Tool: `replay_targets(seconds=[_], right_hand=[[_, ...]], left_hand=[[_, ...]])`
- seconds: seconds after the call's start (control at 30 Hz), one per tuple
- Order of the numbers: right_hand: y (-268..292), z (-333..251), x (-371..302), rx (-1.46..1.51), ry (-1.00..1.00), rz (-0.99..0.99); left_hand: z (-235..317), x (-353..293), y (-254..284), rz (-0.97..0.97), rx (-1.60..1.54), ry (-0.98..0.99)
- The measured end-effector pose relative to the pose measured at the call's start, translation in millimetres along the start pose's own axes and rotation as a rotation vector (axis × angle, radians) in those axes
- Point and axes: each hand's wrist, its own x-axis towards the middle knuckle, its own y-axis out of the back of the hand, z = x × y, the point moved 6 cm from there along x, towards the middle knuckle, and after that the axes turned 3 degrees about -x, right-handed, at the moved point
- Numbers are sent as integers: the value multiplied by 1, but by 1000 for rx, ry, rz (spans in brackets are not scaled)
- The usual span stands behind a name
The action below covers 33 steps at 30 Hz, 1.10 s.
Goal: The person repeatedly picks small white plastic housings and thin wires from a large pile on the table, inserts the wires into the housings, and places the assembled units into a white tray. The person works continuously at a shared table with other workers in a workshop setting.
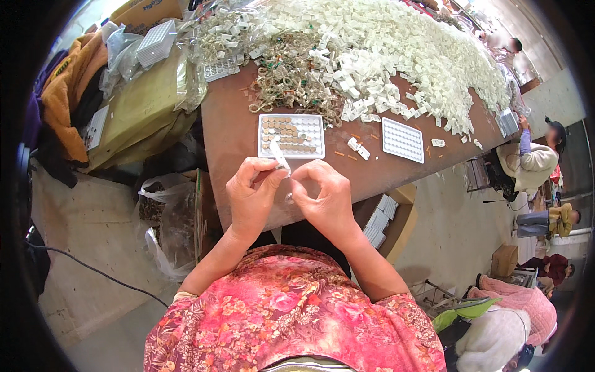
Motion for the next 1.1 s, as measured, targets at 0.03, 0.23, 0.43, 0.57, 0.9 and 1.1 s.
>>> replay_targets(seconds=[0.03,0.23,0.43,0.57,0.9,1.1], right_hand=[[-1,0,0,-37,-8,7],[-9,11,0,116,-190,-41],[-23,13,-3,247,-208,3],[-24,16,-5,208,-161,-10],[2,56,56,-615,247,115],[-6,83,64,-494,78,14]], left_hand=[[1,0,1,-3,33,-27],[-20,-2,0,38,-344,285],[-34,-17,-24,118,-976,661],[-38,-19,-27,131,-1022,711],[-78,-12,-12,187,-1092,601],[-80,-15,-11,163,-1094,609]])
